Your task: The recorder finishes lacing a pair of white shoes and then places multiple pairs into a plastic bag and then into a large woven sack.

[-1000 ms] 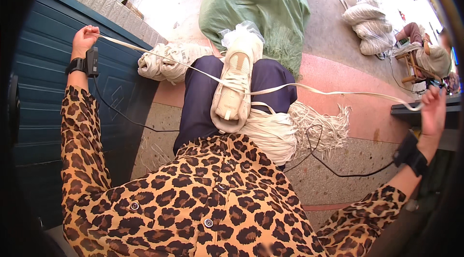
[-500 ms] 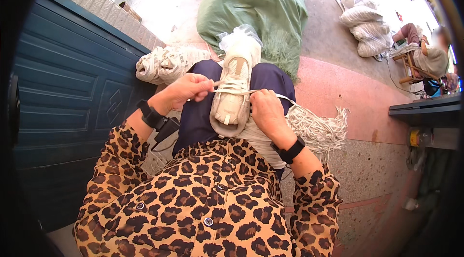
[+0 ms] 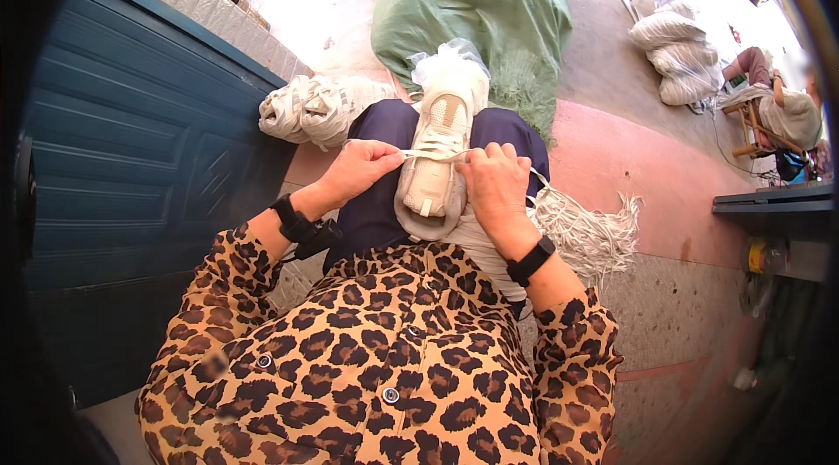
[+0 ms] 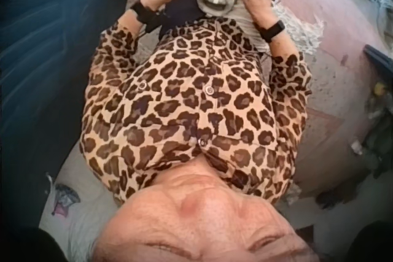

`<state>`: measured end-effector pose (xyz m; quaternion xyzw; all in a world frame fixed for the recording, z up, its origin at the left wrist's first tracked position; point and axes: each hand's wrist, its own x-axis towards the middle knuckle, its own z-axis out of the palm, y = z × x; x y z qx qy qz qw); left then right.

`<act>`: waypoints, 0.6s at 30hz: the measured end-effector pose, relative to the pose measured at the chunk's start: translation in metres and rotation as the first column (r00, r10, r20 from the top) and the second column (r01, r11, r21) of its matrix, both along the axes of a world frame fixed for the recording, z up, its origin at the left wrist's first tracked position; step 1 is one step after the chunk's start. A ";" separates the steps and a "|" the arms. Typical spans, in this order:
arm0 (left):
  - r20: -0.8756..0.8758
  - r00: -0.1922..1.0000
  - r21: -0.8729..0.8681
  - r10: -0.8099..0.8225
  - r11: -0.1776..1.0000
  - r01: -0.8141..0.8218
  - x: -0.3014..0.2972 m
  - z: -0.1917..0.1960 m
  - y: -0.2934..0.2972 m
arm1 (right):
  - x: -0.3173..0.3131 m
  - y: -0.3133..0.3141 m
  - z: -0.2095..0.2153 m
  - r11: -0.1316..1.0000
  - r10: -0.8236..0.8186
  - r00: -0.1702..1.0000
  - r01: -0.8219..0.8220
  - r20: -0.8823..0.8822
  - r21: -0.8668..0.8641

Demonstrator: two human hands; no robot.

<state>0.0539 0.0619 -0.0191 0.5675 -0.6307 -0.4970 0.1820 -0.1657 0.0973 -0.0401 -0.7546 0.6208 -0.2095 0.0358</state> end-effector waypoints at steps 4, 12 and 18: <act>0.017 1.000 -0.144 0.018 0.989 -0.015 0.003 -0.011 0.004 | 0.003 0.002 0.000 1.000 0.024 1.000 -0.024 -0.008 0.002; 0.221 0.974 -0.365 0.049 0.930 0.036 -0.004 -0.004 0.006 | 0.006 0.003 0.001 1.000 0.016 0.998 -0.017 0.069 0.006; 0.296 0.955 -0.445 0.007 0.886 0.132 -0.003 -0.006 0.001 | 0.007 0.004 -0.002 1.000 0.008 0.998 -0.008 0.054 0.002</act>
